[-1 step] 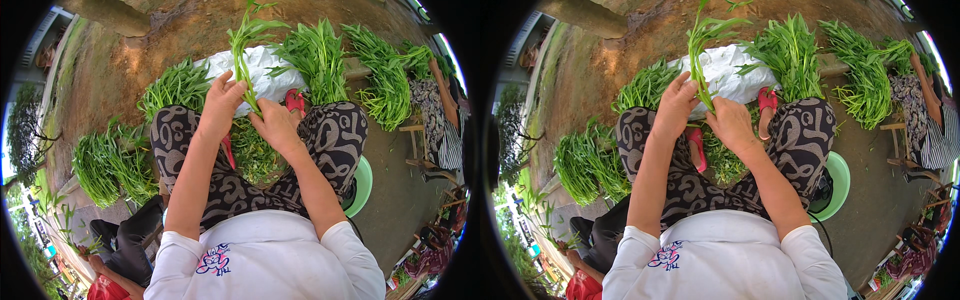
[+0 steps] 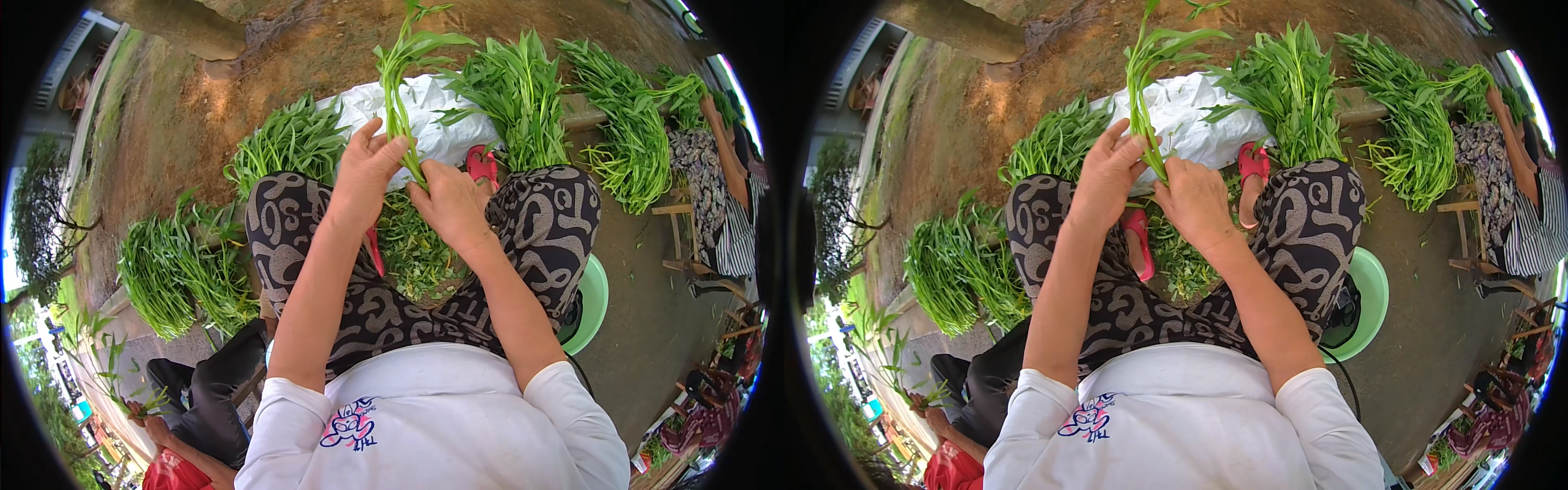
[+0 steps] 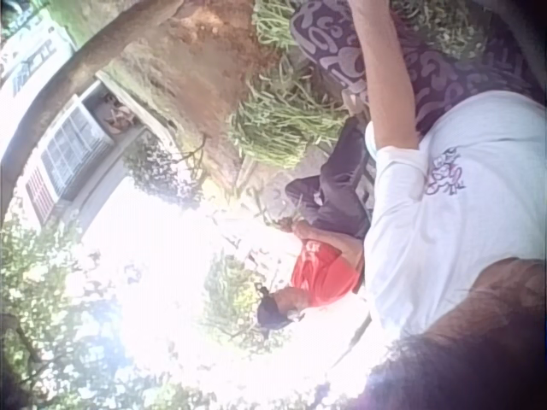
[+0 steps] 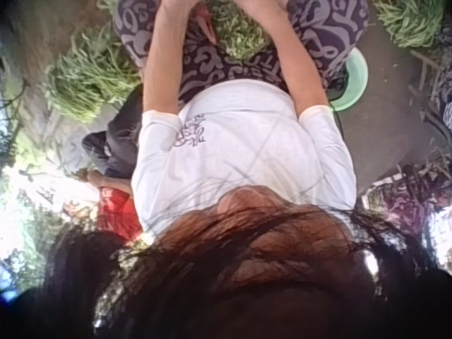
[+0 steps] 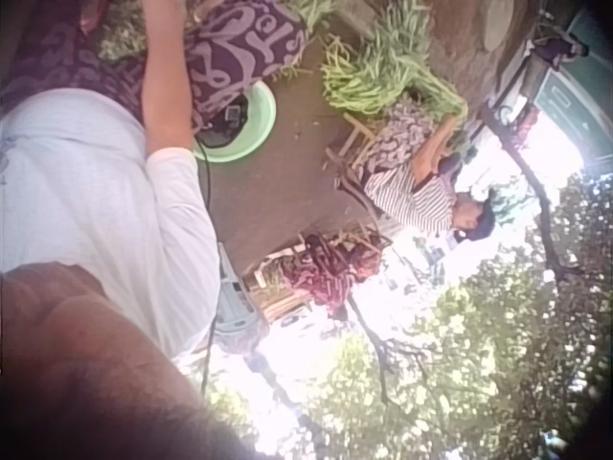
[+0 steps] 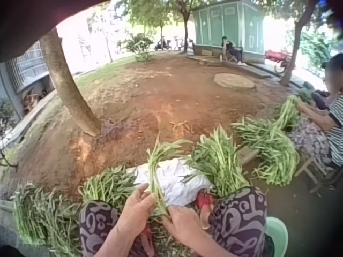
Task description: The person picks leaves from green stems by hand, placing the harvested leaves into a central pile on a white bag while seated outdoors.
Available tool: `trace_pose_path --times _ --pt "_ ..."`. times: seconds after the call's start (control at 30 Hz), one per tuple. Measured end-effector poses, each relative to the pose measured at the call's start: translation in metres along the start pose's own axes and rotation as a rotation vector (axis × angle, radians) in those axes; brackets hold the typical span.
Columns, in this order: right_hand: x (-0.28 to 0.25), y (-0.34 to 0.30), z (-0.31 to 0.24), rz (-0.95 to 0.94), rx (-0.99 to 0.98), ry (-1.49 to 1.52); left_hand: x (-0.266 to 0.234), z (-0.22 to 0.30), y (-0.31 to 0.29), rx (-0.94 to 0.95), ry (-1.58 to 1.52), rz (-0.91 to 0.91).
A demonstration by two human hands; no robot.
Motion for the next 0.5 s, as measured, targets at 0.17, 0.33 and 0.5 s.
trace_pose_path --times 0.17,0.33,0.5 --pt "0.006 -0.003 -0.007 0.017 -0.016 -0.082 0.005 -0.013 0.001 0.055 -0.024 -0.025" --pt "0.011 -0.002 -0.003 -0.173 0.093 0.182 0.003 -0.002 0.004 -0.049 -0.045 -0.137" --pt "0.012 -0.005 -0.004 -0.35 0.197 0.495 0.001 0.011 0.001 -0.079 -0.098 -0.19"
Point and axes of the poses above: each hand's wrist, its own y-axis towards the middle knuckle, its own x-axis out of the palm, z = x × y, the point moved 6 cm from there along y, towards the middle knuckle, and after that the axes turned 9 degrees about y, right-handed, at the moved point
